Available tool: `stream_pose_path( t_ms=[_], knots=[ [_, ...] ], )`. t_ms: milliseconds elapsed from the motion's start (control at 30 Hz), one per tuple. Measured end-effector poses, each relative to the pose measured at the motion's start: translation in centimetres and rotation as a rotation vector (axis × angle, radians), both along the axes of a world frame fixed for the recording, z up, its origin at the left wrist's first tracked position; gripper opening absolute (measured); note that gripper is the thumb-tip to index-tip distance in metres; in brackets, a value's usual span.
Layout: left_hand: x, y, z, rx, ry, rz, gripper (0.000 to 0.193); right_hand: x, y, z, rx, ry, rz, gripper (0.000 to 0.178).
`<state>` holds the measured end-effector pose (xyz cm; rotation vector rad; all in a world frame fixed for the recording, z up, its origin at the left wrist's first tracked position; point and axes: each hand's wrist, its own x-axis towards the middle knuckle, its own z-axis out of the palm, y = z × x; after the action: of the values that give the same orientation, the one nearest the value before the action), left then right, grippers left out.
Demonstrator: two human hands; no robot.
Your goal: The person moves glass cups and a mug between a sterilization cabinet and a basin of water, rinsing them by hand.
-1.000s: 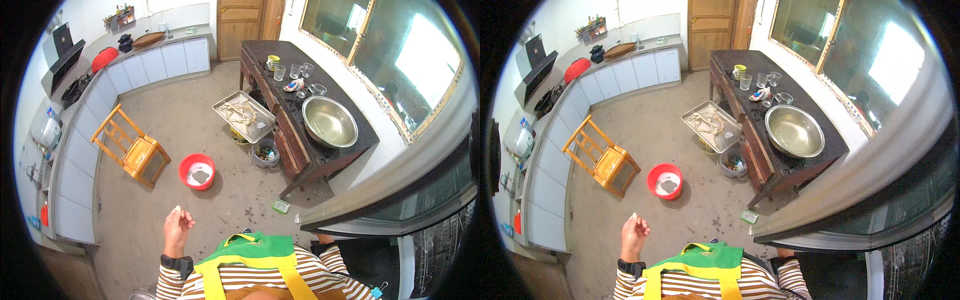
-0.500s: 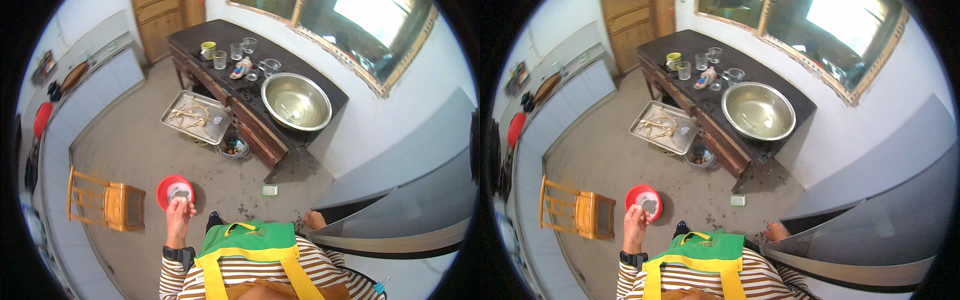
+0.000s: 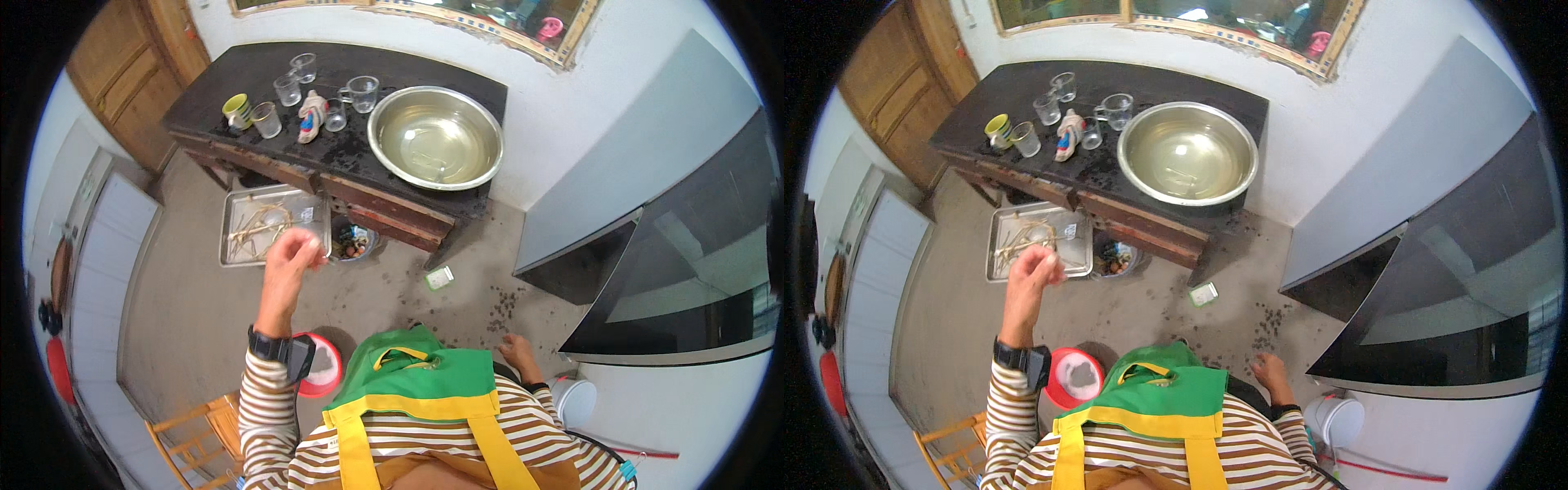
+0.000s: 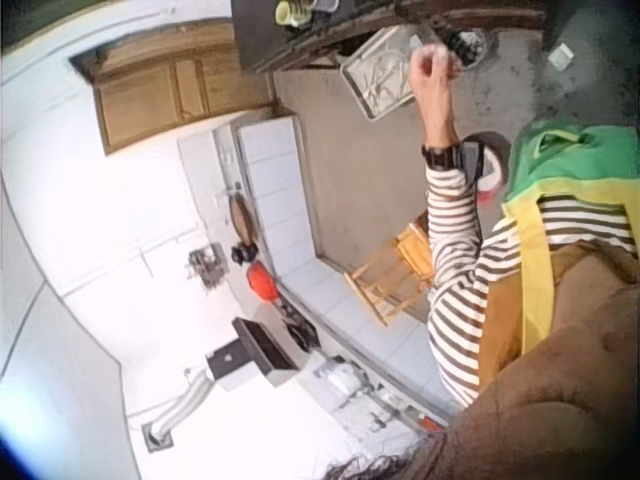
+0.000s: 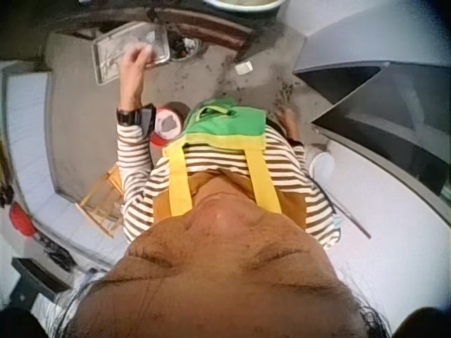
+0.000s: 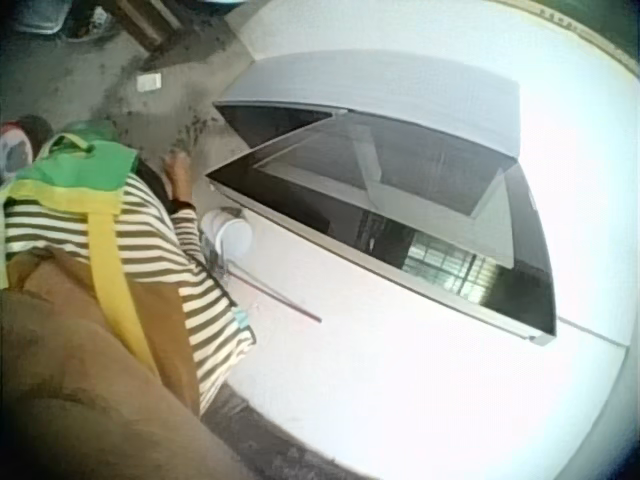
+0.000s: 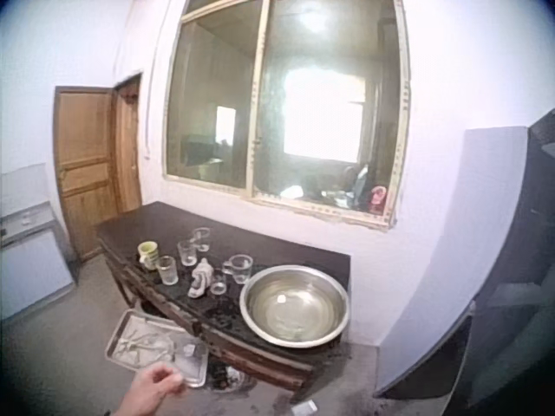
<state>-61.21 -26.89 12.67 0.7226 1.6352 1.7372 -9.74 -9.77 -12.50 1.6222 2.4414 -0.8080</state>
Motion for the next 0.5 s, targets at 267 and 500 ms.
stream_pose_path(
  t_ms=[267, 500],
  knots=[
    [-5.3, 23.7, -2.2, 0.021, 0.442, -0.357, 0.015, -2.7, 1.0, -0.2, -0.023, 0.043, -0.317, 0.041],
    [-7.3, 33.4, -7.2, -0.073, 0.868, -0.478, 0.023, -8.2, 6.0, -1.0, -0.122, 0.037, -0.312, 0.040]
  ],
)
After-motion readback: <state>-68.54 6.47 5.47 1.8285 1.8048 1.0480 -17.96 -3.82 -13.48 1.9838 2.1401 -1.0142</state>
